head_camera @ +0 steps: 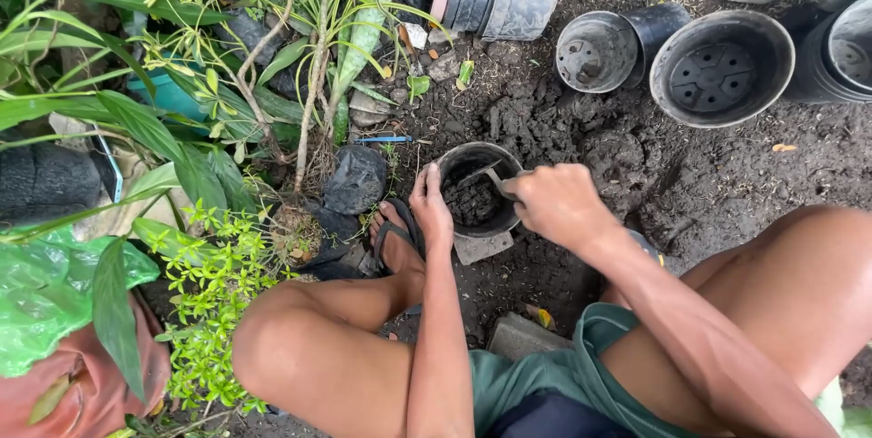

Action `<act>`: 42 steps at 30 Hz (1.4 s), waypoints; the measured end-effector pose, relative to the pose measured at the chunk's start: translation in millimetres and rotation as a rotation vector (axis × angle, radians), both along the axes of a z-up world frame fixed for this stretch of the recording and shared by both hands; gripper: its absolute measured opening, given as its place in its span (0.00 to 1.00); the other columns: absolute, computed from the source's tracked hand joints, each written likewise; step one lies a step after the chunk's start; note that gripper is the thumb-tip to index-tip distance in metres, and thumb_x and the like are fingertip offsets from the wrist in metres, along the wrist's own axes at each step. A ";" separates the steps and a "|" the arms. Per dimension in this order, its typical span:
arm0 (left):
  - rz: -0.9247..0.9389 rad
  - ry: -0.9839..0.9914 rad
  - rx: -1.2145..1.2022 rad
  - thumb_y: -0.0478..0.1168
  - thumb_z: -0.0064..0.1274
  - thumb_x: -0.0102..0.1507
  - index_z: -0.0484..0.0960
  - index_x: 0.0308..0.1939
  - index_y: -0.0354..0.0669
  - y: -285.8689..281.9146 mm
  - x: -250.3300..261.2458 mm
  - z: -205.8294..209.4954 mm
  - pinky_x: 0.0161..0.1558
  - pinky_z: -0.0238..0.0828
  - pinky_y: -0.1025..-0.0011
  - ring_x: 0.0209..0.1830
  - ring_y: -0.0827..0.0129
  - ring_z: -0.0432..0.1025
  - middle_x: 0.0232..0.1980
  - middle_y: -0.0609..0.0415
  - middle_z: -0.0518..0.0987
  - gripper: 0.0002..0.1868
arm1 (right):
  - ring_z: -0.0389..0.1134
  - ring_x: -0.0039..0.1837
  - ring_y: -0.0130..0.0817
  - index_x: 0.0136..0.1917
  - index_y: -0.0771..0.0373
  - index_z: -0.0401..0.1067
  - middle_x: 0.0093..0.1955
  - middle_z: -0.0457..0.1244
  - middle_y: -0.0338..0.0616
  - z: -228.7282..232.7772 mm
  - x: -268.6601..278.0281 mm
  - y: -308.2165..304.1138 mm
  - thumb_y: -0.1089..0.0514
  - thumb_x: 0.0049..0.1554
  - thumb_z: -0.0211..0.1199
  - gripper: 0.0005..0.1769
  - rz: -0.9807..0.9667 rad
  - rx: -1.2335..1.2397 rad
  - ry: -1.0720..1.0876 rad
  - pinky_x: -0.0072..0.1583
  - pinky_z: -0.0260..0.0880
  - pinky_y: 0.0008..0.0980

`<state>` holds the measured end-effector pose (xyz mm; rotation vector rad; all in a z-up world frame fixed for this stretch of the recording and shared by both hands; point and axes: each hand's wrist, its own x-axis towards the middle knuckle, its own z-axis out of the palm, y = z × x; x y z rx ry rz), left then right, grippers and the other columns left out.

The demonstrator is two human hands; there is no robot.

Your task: Breaking up soil clods in a small plastic pot using a hand trowel and fingers.

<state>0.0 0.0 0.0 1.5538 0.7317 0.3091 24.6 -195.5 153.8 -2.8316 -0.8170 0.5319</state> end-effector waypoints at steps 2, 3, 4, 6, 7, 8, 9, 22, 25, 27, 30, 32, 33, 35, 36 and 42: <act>-0.006 -0.002 0.002 0.50 0.52 0.70 0.87 0.51 0.45 2.0 -0.3 -1.4 0.65 0.65 0.51 0.60 0.54 0.75 0.52 0.44 0.85 0.16 | 0.77 0.44 0.43 0.52 0.48 0.83 0.44 0.75 0.44 42.9 9.4 -7.3 0.54 0.54 0.68 0.12 -0.071 0.014 0.046 0.51 0.79 0.41; -0.008 0.006 -0.002 0.51 0.52 0.70 0.86 0.52 0.45 1.4 -1.4 -2.7 0.65 0.64 0.51 0.61 0.54 0.75 0.52 0.45 0.85 0.16 | 0.78 0.45 0.43 0.53 0.49 0.83 0.44 0.75 0.45 64.6 13.3 -11.9 0.54 0.55 0.67 0.12 -0.139 0.021 0.102 0.54 0.78 0.42; -0.009 0.000 -0.003 0.51 0.52 0.70 0.86 0.52 0.45 2.8 0.6 -1.8 0.65 0.64 0.51 0.61 0.54 0.75 0.52 0.45 0.85 0.16 | 0.78 0.45 0.43 0.53 0.49 0.83 0.44 0.75 0.45 85.1 16.7 -20.3 0.54 0.55 0.67 0.12 -0.140 0.020 0.095 0.54 0.78 0.42; -0.006 0.053 0.145 0.51 0.53 0.69 0.86 0.53 0.47 5.0 -1.7 0.2 0.68 0.63 0.49 0.62 0.49 0.74 0.53 0.46 0.85 0.16 | 0.78 0.48 0.50 0.53 0.52 0.84 0.46 0.76 0.48 125.6 20.9 -37.9 0.55 0.52 0.69 0.14 -0.234 0.055 0.197 0.54 0.78 0.45; -0.005 0.049 0.145 0.51 0.53 0.69 0.86 0.53 0.47 -0.3 -3.6 19.2 0.68 0.63 0.49 0.62 0.49 0.74 0.53 0.46 0.85 0.16 | 0.78 0.48 0.50 0.53 0.52 0.84 0.46 0.76 0.48 118.5 23.0 -47.4 0.55 0.52 0.69 0.14 -0.233 0.055 0.193 0.54 0.78 0.45; 0.031 -0.066 0.523 0.49 0.50 0.69 0.85 0.52 0.47 -6.2 -5.2 38.1 0.70 0.57 0.51 0.63 0.54 0.71 0.54 0.51 0.84 0.15 | 0.77 0.49 0.43 0.54 0.43 0.83 0.47 0.76 0.39 111.5 25.5 -57.6 0.51 0.51 0.69 0.16 -0.266 0.062 0.240 0.53 0.73 0.40; 0.063 -0.186 0.900 0.48 0.47 0.69 0.84 0.50 0.47 -12.8 -4.9 57.7 0.71 0.52 0.53 0.65 0.60 0.68 0.54 0.56 0.83 0.15 | 0.76 0.49 0.37 0.56 0.33 0.82 0.48 0.76 0.31 105.1 28.1 -69.0 0.46 0.49 0.69 0.19 -0.306 0.071 0.285 0.51 0.69 0.34; -0.853 0.142 0.434 0.56 0.43 0.69 0.70 0.68 0.29 -31.0 -3.5 104.0 0.69 0.64 0.56 0.70 0.48 0.69 0.68 0.37 0.74 0.35 | 0.77 0.50 0.21 0.54 0.42 0.84 0.52 0.77 0.26 121.8 34.1 -112.6 0.52 0.48 0.74 0.19 -0.339 0.315 0.344 0.54 0.70 0.27; -0.867 0.136 0.528 0.54 0.42 0.70 0.79 0.56 0.39 -34.8 1.0 120.1 0.58 0.67 0.56 0.58 0.50 0.73 0.58 0.47 0.83 0.23 | 0.77 0.49 0.20 0.56 0.43 0.84 0.52 0.77 0.26 136.5 37.7 -120.7 0.50 0.48 0.75 0.20 -0.376 0.301 0.384 0.54 0.71 0.27; -0.902 -0.060 0.552 0.45 0.46 0.71 0.75 0.40 0.36 -37.7 2.3 121.0 0.43 0.67 0.61 0.36 0.56 0.75 0.39 0.48 0.82 0.15 | 0.77 0.54 0.18 0.54 0.45 0.85 0.55 0.77 0.27 142.9 38.2 -128.1 0.52 0.47 0.76 0.19 -0.402 0.311 0.377 0.56 0.72 0.24; -0.911 -0.061 0.593 0.42 0.47 0.72 0.66 0.32 0.39 -32.8 2.0 112.8 0.41 0.60 0.63 0.25 0.61 0.59 0.26 0.53 0.66 0.16 | 0.74 0.47 0.17 0.55 0.43 0.86 0.51 0.78 0.24 153.0 40.6 -136.6 0.54 0.49 0.76 0.19 -0.498 0.259 0.405 0.53 0.69 0.22; -0.876 0.054 0.567 0.43 0.43 0.72 0.72 0.38 0.41 -19.0 -0.7 108.2 0.44 0.62 0.62 0.31 0.60 0.67 0.30 0.52 0.75 0.12 | 0.73 0.48 0.19 0.55 0.43 0.85 0.50 0.78 0.27 151.4 40.1 -163.8 0.51 0.47 0.76 0.20 -0.519 0.223 0.318 0.54 0.66 0.23; -0.828 0.161 0.545 0.45 0.38 0.71 0.79 0.43 0.42 -10.7 -0.6 105.6 0.47 0.64 0.61 0.36 0.58 0.75 0.34 0.51 0.83 0.15 | 0.71 0.49 0.20 0.55 0.43 0.85 0.49 0.77 0.29 149.4 43.6 -176.1 0.49 0.46 0.77 0.21 -0.529 0.191 0.221 0.54 0.62 0.25; -0.851 0.150 0.624 0.43 0.42 0.70 0.79 0.52 0.42 -11.4 -2.7 88.4 0.54 0.62 0.57 0.48 0.55 0.72 0.45 0.50 0.81 0.14 | 0.70 0.53 0.17 0.55 0.43 0.84 0.49 0.75 0.32 127.0 40.4 -200.3 0.49 0.48 0.77 0.20 -0.585 0.230 0.144 0.56 0.61 0.23; -0.883 0.132 0.701 0.42 0.45 0.69 0.80 0.61 0.43 -11.9 -4.2 80.2 0.60 0.61 0.53 0.59 0.52 0.68 0.56 0.48 0.78 0.18 | 0.68 0.58 0.15 0.55 0.44 0.84 0.48 0.74 0.35 115.9 39.3 -212.7 0.49 0.49 0.77 0.18 -0.650 0.265 0.064 0.59 0.61 0.21; -0.737 0.274 0.704 0.39 0.60 0.62 0.80 0.60 0.47 -27.4 1.1 93.0 0.56 0.73 0.57 0.60 0.58 0.73 0.59 0.55 0.78 0.21 | 0.73 0.49 0.28 0.58 0.31 0.83 0.45 0.77 0.27 95.8 51.5 -208.1 0.41 0.48 0.75 0.21 -0.622 -0.106 0.280 0.58 0.65 0.29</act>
